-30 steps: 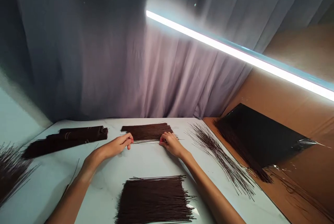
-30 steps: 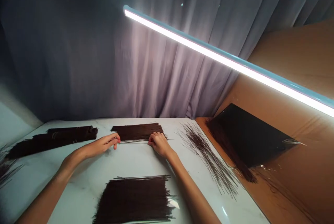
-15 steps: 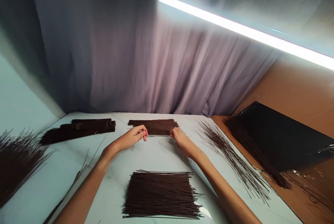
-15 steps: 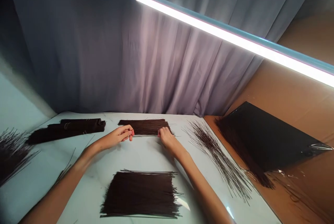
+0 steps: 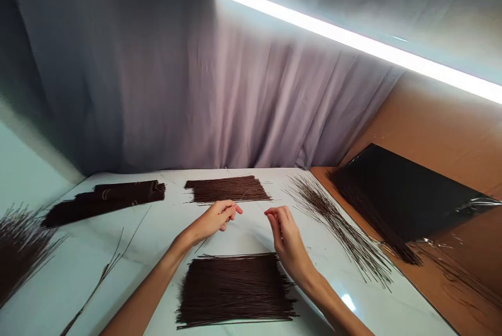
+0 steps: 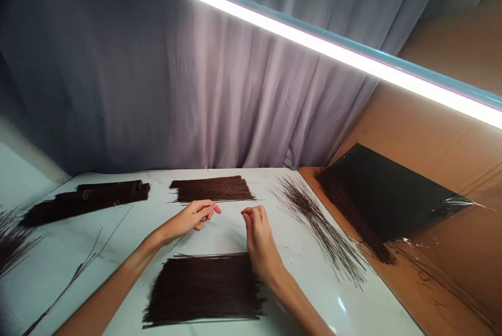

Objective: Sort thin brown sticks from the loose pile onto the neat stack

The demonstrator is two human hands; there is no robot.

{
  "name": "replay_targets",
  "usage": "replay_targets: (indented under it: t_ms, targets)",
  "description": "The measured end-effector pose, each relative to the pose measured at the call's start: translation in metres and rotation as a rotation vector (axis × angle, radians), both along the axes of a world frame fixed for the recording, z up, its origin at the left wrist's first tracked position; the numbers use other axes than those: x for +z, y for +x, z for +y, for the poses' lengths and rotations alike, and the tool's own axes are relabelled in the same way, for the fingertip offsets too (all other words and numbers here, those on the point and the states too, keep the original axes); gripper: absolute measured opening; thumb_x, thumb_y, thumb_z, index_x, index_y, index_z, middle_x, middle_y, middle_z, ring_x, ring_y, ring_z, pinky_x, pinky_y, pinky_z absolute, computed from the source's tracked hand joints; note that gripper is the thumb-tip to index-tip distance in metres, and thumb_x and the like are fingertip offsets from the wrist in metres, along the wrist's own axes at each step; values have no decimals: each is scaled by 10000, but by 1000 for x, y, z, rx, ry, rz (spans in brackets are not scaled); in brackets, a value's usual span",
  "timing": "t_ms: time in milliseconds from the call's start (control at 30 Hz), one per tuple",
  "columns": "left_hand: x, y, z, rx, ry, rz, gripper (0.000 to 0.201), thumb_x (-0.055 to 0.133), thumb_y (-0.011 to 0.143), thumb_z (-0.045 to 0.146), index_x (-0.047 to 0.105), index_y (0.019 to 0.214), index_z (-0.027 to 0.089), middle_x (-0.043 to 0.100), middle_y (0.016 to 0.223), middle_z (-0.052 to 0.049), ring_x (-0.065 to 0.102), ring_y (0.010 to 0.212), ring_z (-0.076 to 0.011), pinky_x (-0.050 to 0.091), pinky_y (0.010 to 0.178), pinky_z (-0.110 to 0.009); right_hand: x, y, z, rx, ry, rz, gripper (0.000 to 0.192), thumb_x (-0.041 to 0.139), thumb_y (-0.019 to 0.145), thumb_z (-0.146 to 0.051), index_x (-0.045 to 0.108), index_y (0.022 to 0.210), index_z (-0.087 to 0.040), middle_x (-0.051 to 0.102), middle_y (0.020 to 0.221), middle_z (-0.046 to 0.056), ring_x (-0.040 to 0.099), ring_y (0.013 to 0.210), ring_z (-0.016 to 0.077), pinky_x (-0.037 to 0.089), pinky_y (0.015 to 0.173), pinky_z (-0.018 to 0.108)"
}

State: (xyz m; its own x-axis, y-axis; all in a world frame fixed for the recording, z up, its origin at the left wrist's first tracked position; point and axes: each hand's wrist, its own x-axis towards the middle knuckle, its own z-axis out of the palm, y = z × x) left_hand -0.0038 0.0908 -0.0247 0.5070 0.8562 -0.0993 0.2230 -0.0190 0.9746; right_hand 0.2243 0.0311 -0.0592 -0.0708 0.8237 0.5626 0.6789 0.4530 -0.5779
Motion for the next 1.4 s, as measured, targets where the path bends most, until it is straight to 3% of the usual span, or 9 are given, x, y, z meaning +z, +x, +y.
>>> replay_targets:
  t_ms: [200, 300, 533, 700, 900, 1400]
  targets:
    - [10, 14, -11, 52, 39, -49, 431, 506, 945, 593, 644, 1022, 192, 351, 631, 86, 234, 516, -100, 174, 427, -190, 4, -6, -15, -5, -27, -25, 163, 346, 1075, -221, 509, 1070, -233, 541, 1037, 68, 632, 859, 204, 529, 776, 353]
    - [8, 21, -12, 102, 75, -66, 411, 520, 945, 605, 628, 972, 209, 301, 561, 107, 217, 488, -103, 163, 413, -193, 2, -7, -17, 4, -35, -43, 167, 334, 1079, -229, 500, 1071, -245, 563, 1018, 63, 630, 833, 205, 524, 753, 355]
    - [-5, 31, -9, 199, 139, -105, 451, 573, 918, 590, 616, 732, 182, 469, 521, 59, 280, 457, -87, 175, 436, -217, -2, -11, -19, -6, -40, -57, 173, 340, 1081, -242, 508, 1048, -267, 584, 957, 62, 621, 751, 210, 517, 679, 356]
    - [-11, 33, -6, 210, 100, -165, 470, 594, 876, 625, 630, 782, 166, 534, 524, 45, 239, 422, -72, 155, 427, -227, -5, -14, -20, 3, -53, -68, 185, 345, 1076, -222, 524, 1058, -265, 589, 950, 56, 624, 734, 208, 528, 677, 352]
    - [-9, 33, -8, 167, 79, -228, 462, 624, 882, 600, 632, 795, 146, 610, 578, 6, 237, 444, -63, 183, 443, -223, -8, -14, -20, -4, -75, -75, 195, 326, 1081, -220, 513, 1052, -265, 578, 960, 54, 636, 773, 218, 542, 704, 361]
    - [-7, 39, -11, 168, 111, -289, 447, 605, 907, 600, 594, 773, 174, 604, 561, 19, 247, 428, -66, 173, 447, -235, -4, -7, -15, 76, -93, -4, 165, 345, 1070, -251, 498, 1007, -256, 587, 944, 65, 613, 793, 226, 493, 683, 357]
